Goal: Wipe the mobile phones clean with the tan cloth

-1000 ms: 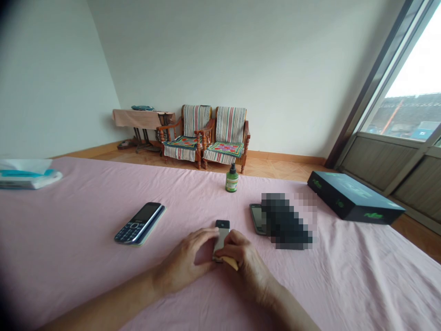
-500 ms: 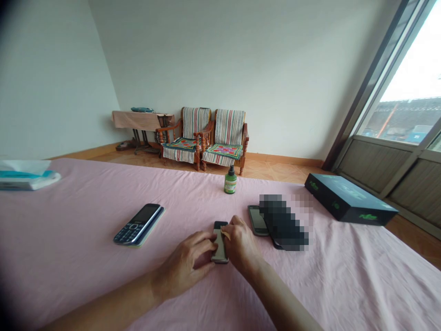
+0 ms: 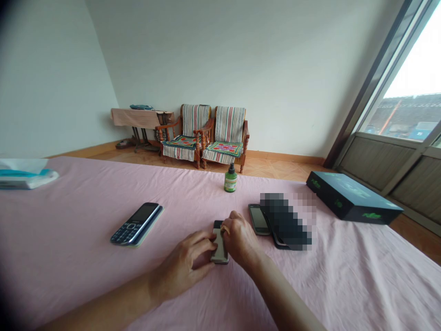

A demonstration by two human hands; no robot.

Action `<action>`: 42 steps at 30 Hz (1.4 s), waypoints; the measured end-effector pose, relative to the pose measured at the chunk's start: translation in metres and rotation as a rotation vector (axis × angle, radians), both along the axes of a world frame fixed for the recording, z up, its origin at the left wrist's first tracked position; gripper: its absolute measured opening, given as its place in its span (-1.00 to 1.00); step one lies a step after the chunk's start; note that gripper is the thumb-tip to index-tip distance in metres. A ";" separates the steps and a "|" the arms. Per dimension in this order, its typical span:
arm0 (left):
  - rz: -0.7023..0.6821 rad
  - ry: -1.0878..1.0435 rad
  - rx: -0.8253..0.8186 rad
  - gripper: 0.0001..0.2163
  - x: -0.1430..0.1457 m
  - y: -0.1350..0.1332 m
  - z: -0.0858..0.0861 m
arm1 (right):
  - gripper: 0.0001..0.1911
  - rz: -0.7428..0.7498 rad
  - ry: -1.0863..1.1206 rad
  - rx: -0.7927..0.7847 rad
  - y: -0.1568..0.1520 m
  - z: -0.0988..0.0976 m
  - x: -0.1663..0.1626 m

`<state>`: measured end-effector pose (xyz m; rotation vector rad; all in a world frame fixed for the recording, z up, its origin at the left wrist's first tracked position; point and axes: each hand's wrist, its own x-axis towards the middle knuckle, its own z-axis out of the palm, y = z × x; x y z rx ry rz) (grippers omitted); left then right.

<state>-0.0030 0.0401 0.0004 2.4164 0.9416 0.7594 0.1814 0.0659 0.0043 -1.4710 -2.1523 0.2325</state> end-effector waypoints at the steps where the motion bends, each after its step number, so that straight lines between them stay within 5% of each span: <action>1: 0.002 0.003 -0.002 -0.78 0.000 0.000 0.000 | -0.73 0.010 -0.003 0.001 0.000 0.000 0.001; 25: 0.011 0.031 0.006 -0.75 0.000 0.000 0.001 | -0.79 0.031 -0.049 0.168 -0.004 -0.010 0.001; 42: -0.002 0.004 0.004 -0.77 0.000 0.000 0.001 | -0.77 0.023 0.043 0.041 -0.001 -0.007 -0.001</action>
